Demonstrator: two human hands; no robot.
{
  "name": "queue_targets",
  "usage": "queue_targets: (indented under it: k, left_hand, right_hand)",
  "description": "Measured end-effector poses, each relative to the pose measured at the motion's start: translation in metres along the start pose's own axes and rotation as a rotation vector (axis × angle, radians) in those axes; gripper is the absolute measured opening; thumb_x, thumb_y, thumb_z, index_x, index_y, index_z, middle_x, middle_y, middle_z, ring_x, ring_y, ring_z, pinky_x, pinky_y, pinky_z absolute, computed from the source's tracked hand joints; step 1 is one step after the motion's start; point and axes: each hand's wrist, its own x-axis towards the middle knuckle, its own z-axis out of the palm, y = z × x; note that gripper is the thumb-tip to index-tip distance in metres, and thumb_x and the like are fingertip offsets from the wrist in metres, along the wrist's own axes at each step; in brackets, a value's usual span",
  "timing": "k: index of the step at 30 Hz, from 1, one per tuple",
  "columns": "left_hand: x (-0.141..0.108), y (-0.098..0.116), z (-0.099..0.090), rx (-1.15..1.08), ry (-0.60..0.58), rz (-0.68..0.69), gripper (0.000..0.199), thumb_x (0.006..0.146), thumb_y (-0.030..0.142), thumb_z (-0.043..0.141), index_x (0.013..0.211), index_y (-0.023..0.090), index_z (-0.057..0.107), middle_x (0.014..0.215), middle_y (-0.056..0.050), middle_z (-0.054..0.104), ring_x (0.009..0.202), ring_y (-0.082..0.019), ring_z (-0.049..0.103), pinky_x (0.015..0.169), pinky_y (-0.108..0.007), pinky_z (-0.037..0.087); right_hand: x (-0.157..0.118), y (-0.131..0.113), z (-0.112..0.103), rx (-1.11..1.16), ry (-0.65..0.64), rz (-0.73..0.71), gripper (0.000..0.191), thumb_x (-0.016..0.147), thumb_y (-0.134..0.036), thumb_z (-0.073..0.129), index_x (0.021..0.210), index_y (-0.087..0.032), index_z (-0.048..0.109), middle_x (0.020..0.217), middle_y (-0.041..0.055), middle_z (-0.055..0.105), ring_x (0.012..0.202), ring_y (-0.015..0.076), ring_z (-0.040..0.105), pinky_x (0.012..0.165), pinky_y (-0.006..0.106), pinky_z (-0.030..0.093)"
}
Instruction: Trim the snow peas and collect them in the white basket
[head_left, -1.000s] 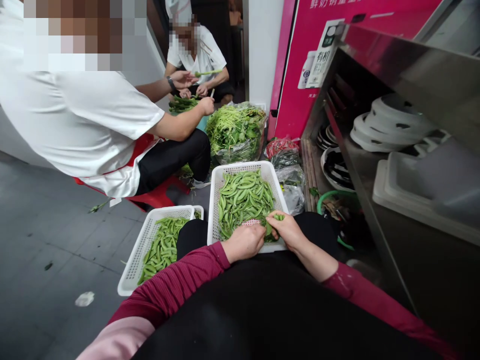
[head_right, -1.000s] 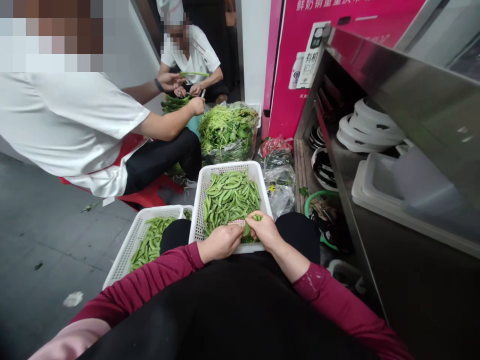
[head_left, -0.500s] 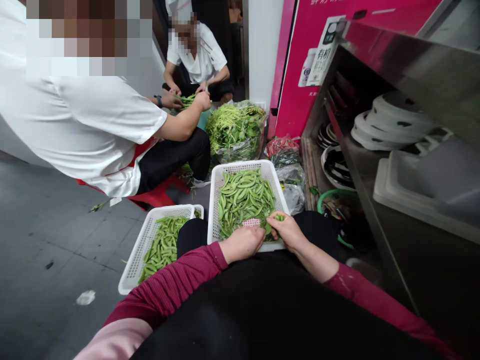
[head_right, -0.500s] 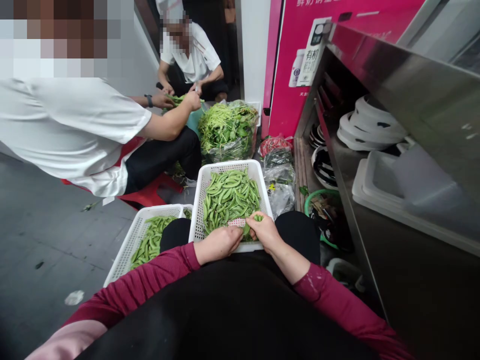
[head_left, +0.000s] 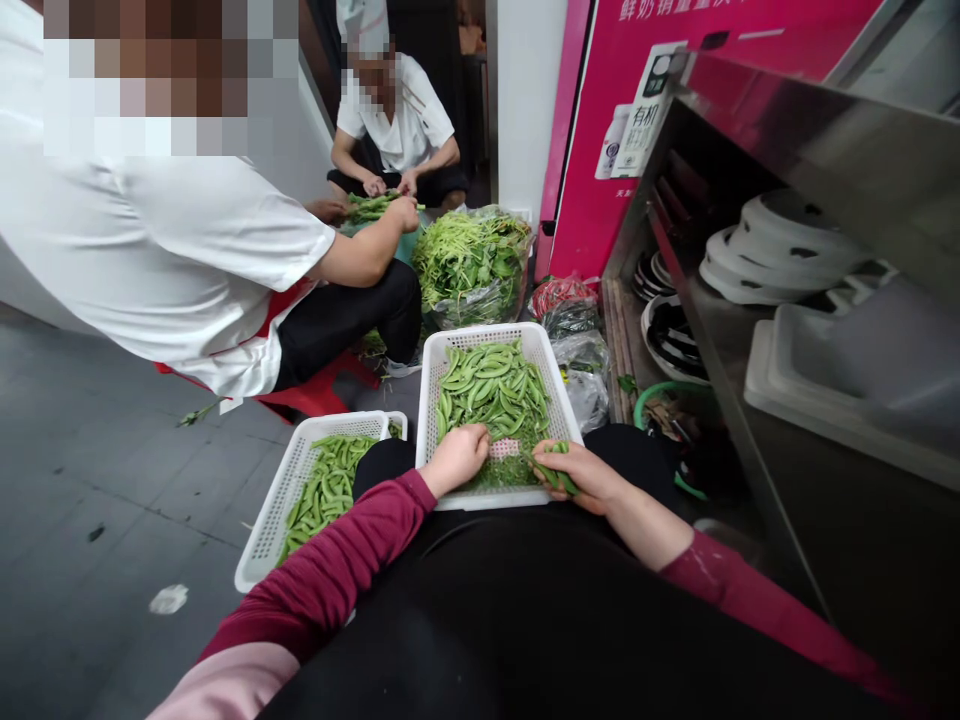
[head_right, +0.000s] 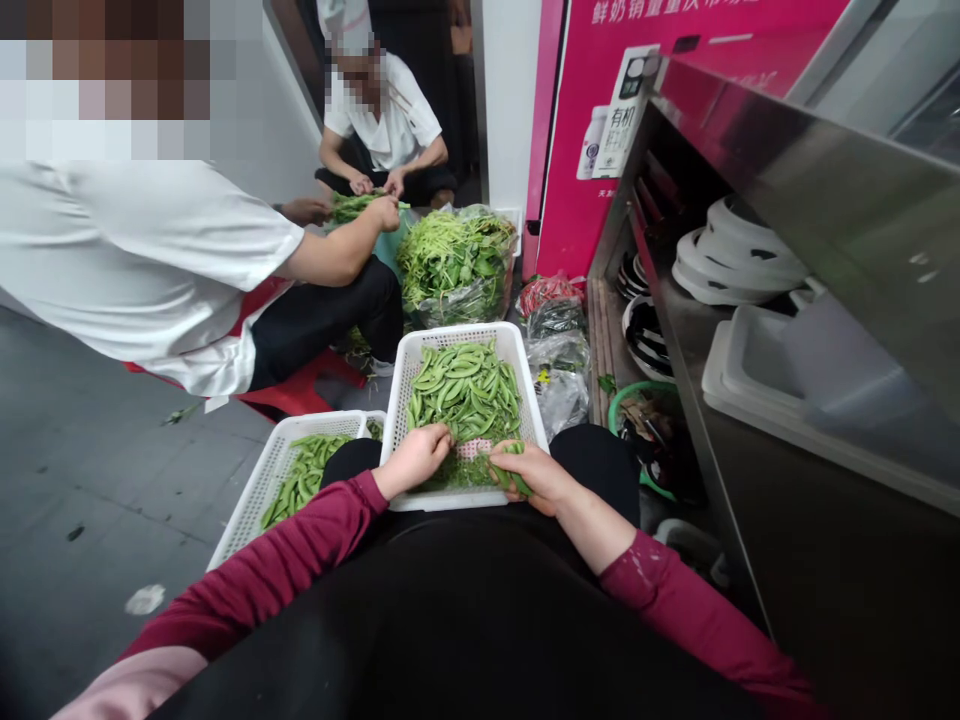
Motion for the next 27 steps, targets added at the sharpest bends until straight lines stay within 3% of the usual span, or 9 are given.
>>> queue_targets:
  k: [3, 5, 10, 14, 18, 20, 22, 24, 27]
  left_hand:
    - [-0.010, 0.010, -0.006, 0.034, -0.013, 0.159, 0.036, 0.080, 0.018, 0.037, 0.116, 0.018, 0.041, 0.109, -0.008, 0.047, 0.089, -0.015, 0.053, 0.076, -0.025, 0.043]
    - [-0.015, 0.023, -0.009, 0.089, -0.061, 0.240, 0.038, 0.082, 0.021, 0.036, 0.120, 0.020, 0.036, 0.113, -0.008, 0.043, 0.092, -0.015, 0.052, 0.076, -0.025, 0.044]
    - [-0.013, 0.035, -0.018, 0.089, -0.281, 0.355, 0.015, 0.079, 0.020, 0.039, 0.078, 0.016, 0.053, 0.080, -0.006, 0.056, 0.078, -0.015, 0.054, 0.073, -0.024, 0.042]
    - [-0.006, 0.034, -0.022, -0.274, -0.375, 0.290, 0.019, 0.074, 0.019, 0.040, 0.058, 0.014, 0.050, 0.056, 0.000, 0.050, 0.054, -0.009, 0.048, 0.058, -0.020, 0.040]
    - [-0.001, 0.028, -0.001, -0.594, -0.339, 0.003, 0.030, 0.078, 0.020, 0.028, 0.066, 0.012, 0.054, 0.050, 0.003, 0.045, 0.042, -0.006, 0.040, 0.046, -0.017, 0.036]
    - [-0.001, 0.020, 0.015, -0.441, -0.336, -0.051, 0.024, 0.075, 0.020, 0.036, 0.066, 0.012, 0.057, 0.053, 0.001, 0.048, 0.048, -0.008, 0.045, 0.052, -0.019, 0.039]
    - [0.000, 0.010, 0.028, -0.204, -0.343, -0.047, 0.017, 0.068, 0.018, 0.046, 0.070, 0.014, 0.062, 0.065, -0.002, 0.055, 0.061, -0.011, 0.052, 0.063, -0.021, 0.042]
    - [0.001, 0.002, 0.036, -0.053, -0.329, -0.019, 0.028, 0.063, 0.016, 0.053, 0.089, 0.017, 0.064, 0.086, -0.006, 0.057, 0.075, -0.015, 0.055, 0.073, -0.024, 0.042]
    - [0.004, 0.000, 0.039, 0.004, -0.310, 0.032, 0.043, 0.063, 0.018, 0.055, 0.105, 0.019, 0.058, 0.101, -0.008, 0.055, 0.082, -0.017, 0.055, 0.076, -0.025, 0.042]
  right_hand:
    - [0.000, 0.003, -0.004, -0.009, 0.013, 0.051, 0.021, 0.065, -0.033, 0.060, 0.069, -0.017, 0.047, 0.052, -0.0051, 0.048, 0.036, 0.0042, 0.035, 0.032, 0.016, 0.022]
    - [0.001, 0.005, -0.005, -0.028, 0.000, 0.072, 0.020, 0.066, -0.034, 0.058, 0.070, -0.017, 0.047, 0.051, -0.0060, 0.046, 0.034, 0.0037, 0.033, 0.032, 0.016, 0.021]
    - [-0.001, 0.000, -0.005, -0.395, -0.066, 0.047, 0.025, 0.068, -0.040, 0.055, 0.073, -0.016, 0.054, 0.048, -0.0062, 0.046, 0.034, 0.0048, 0.035, 0.032, 0.017, 0.025]
    - [-0.009, -0.007, 0.007, -0.864, -0.089, -0.170, 0.021, 0.065, -0.038, 0.060, 0.062, -0.017, 0.056, 0.052, -0.0043, 0.053, 0.046, 0.0079, 0.045, 0.044, 0.019, 0.035]
    - [-0.004, -0.009, 0.006, -0.757, 0.394, -0.483, 0.024, 0.072, -0.039, 0.051, 0.060, -0.018, 0.053, 0.056, -0.0014, 0.054, 0.053, 0.0106, 0.049, 0.053, 0.022, 0.040]
    - [0.005, -0.012, -0.006, -0.532, 0.645, -0.543, 0.025, 0.076, -0.042, 0.046, 0.071, -0.018, 0.053, 0.065, 0.0022, 0.059, 0.054, 0.0123, 0.053, 0.052, 0.024, 0.042]
    - [0.018, -0.018, -0.022, -0.486, 0.758, -0.579, 0.025, 0.077, -0.041, 0.045, 0.082, -0.018, 0.052, 0.075, 0.0045, 0.061, 0.058, 0.0147, 0.056, 0.054, 0.026, 0.044]
    - [0.033, -0.022, -0.032, -0.794, 0.726, -0.586, 0.020, 0.076, -0.036, 0.048, 0.086, -0.019, 0.053, 0.080, 0.0043, 0.062, 0.066, 0.0168, 0.058, 0.060, 0.027, 0.044]
    - [0.058, -0.019, -0.031, -1.548, 0.413, -0.500, 0.013, 0.077, -0.024, 0.048, 0.086, -0.020, 0.057, 0.086, 0.0062, 0.062, 0.079, 0.0193, 0.057, 0.068, 0.028, 0.041]
